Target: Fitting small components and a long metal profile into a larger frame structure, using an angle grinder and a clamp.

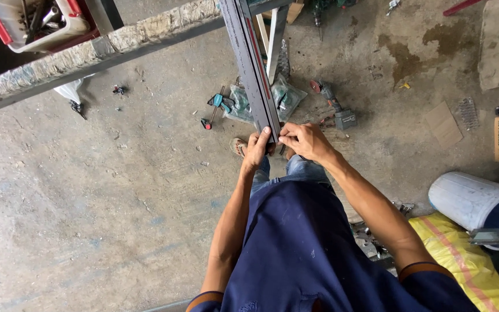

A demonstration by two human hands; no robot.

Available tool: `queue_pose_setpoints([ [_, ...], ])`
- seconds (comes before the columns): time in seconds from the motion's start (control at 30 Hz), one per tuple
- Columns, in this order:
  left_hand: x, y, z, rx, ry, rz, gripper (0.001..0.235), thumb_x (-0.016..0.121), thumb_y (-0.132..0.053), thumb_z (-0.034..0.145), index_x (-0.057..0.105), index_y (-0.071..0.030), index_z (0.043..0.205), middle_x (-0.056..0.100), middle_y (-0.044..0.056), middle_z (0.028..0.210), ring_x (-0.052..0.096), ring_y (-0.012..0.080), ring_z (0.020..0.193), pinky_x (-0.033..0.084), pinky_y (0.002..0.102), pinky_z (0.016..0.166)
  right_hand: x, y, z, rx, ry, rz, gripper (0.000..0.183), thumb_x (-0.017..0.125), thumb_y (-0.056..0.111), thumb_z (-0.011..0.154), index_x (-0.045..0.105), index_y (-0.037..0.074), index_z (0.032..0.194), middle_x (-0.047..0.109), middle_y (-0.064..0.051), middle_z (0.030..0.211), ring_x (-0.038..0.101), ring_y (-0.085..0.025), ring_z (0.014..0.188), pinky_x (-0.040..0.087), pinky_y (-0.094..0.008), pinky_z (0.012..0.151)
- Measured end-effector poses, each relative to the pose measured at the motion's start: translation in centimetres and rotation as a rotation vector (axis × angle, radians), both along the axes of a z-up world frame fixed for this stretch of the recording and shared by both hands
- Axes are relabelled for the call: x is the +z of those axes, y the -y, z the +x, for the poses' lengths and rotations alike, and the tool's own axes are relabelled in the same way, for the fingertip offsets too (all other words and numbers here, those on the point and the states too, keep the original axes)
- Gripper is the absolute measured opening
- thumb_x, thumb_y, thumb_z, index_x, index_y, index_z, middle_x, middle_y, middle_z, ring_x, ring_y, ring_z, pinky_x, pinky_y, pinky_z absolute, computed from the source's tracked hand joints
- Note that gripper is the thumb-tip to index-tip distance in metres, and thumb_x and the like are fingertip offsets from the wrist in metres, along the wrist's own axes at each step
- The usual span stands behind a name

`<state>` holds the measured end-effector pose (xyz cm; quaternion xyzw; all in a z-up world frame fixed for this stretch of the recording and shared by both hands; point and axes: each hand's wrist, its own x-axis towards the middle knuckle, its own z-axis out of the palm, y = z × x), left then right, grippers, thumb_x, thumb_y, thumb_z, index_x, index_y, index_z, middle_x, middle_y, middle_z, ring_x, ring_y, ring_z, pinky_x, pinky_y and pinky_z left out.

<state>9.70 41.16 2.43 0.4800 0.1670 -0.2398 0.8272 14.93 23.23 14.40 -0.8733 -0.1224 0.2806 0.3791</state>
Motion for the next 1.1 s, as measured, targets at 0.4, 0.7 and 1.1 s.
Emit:
queue_pose_setpoints([
  [0.4,0.5,-0.6,0.5,-0.055,-0.011,0.058,0.053,0.057,-0.046,0.107,0.054,-0.007,0.072,0.045,0.008,0.052,0.047,0.0173,0.046,0.041,0.032,0.048,-2.4,1.1,-2.7,-0.020,0.241,0.029,0.020,0.064,0.018,0.098,0.078,0.011,0.110,0.078,-0.017,0.092,0.074,-0.039,0.089,0.059,-0.047,0.073],
  [0.7,-0.6,-0.3,0.2,0.017,0.016,0.034,0.049,0.064,-0.039,0.105,0.054,-0.006,0.071,0.044,0.007,0.051,0.050,0.0175,0.045,0.045,0.033,0.047,-0.8,-1.4,-3.0,-0.007,0.452,-0.212,0.010,0.064,0.025,0.100,0.071,0.019,0.097,0.074,-0.005,0.078,0.074,-0.028,0.077,0.058,-0.039,0.062],
  [1.1,-0.5,-0.4,-0.2,0.086,0.022,0.067,0.041,0.066,-0.037,0.104,0.058,-0.004,0.080,0.055,0.013,0.058,0.050,0.0154,0.046,0.046,0.032,0.043,-2.4,-1.3,-1.2,0.065,0.554,-0.144,0.018,0.066,0.018,0.090,0.060,0.022,0.074,0.058,0.004,0.066,0.067,-0.020,0.061,0.051,-0.031,0.053],
])
